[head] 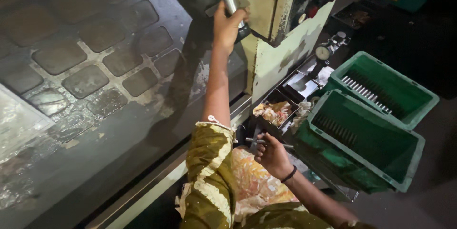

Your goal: The person repeatedly cleans small cylindrical metal parts by hand using a cloth, then places them into a green plastic crate. The person also opens and closes a metal door on a machine during the process.

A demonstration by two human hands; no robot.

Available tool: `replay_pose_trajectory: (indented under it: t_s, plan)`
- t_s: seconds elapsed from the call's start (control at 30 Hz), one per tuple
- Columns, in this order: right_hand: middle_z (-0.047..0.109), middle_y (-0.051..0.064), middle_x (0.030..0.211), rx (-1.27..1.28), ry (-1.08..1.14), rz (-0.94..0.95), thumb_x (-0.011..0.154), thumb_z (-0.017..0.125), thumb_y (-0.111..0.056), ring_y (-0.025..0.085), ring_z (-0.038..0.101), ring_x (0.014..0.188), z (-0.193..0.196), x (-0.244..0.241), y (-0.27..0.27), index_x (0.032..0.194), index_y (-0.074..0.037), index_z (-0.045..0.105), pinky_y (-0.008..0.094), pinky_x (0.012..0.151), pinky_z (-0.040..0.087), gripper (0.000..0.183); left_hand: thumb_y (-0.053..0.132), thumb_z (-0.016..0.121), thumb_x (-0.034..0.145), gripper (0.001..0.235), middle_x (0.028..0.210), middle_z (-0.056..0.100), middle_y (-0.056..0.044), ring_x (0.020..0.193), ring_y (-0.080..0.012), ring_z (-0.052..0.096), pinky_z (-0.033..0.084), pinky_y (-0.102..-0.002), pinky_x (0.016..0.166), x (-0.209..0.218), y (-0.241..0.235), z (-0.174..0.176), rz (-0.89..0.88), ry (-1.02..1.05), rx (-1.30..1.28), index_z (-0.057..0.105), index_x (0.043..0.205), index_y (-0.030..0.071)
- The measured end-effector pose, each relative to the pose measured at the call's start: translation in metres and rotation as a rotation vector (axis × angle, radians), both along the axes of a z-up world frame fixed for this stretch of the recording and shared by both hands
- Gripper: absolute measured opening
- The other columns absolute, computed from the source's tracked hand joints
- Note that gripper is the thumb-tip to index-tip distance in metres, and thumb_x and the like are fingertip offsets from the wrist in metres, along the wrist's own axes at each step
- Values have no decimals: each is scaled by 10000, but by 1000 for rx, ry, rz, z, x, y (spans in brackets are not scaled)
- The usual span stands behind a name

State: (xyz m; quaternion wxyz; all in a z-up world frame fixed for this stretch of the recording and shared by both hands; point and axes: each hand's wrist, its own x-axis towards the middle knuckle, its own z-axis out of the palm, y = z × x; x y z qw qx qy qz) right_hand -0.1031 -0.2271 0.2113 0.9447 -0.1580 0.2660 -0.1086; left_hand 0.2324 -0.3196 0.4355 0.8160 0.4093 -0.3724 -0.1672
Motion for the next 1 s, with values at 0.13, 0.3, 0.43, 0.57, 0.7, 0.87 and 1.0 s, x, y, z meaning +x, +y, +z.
replay_pose_trajectory:
  t_s: [0.13, 0.3, 0.43, 0.57, 0.7, 0.87, 1.0]
  plan:
    - [418, -24, 674, -38, 6, 32, 1002, 513, -404, 154, 438, 638, 4, 0, 1, 971, -141, 615, 331, 601, 371, 283, 22, 647, 868, 270, 915, 731, -115, 753, -165, 705, 605, -316, 696, 0, -1, -1, 4, 12, 8, 591, 1130, -16]
    - [426, -17, 697, -75, 30, 23, 1009, 506, -408, 159, 435, 652, 6, 0, 2, 979, -142, 607, 330, 615, 373, 286, 20, 661, 857, 256, 868, 716, -100, 710, -153, 668, 581, -315, 664, -1, 0, 0, 4, -23, -4, 604, 1104, -14]
    - [416, -18, 688, -50, 20, 31, 1004, 510, -411, 161, 440, 648, 4, 1, 2, 979, -152, 610, 330, 606, 376, 279, 38, 696, 855, 254, 849, 698, -78, 696, -140, 652, 556, -302, 642, -3, 0, 2, 9, -12, 1, 605, 1089, 0]
    - [417, -17, 685, -57, 11, 37, 999, 514, -403, 168, 447, 647, 2, 1, 2, 984, -148, 613, 335, 608, 382, 274, 42, 723, 826, 288, 831, 694, -57, 681, -131, 655, 555, -295, 630, -4, 1, 2, 14, 7, 16, 604, 1087, 34]
    - [423, -14, 691, -68, 52, 26, 1000, 516, -406, 166, 445, 648, 4, 4, 1, 998, -135, 617, 339, 615, 384, 289, 48, 729, 849, 259, 846, 689, -51, 704, -120, 638, 541, -288, 655, -5, 1, 4, 20, -28, -1, 634, 1089, 25]
    - [414, -11, 683, -76, 73, 45, 990, 518, -411, 173, 442, 644, 7, 7, 1, 984, -146, 606, 337, 614, 383, 280, 47, 731, 848, 279, 868, 686, -36, 720, -115, 651, 555, -284, 679, -6, 2, 4, 16, -17, -2, 633, 1109, 30]
    - [411, -17, 680, -58, -8, 71, 994, 525, -407, 168, 444, 645, 4, 7, 1, 974, -147, 603, 332, 601, 373, 273, 35, 724, 844, 294, 838, 688, -64, 691, -138, 646, 538, -297, 640, -5, 1, 3, -26, 23, 2, 604, 1111, 12]
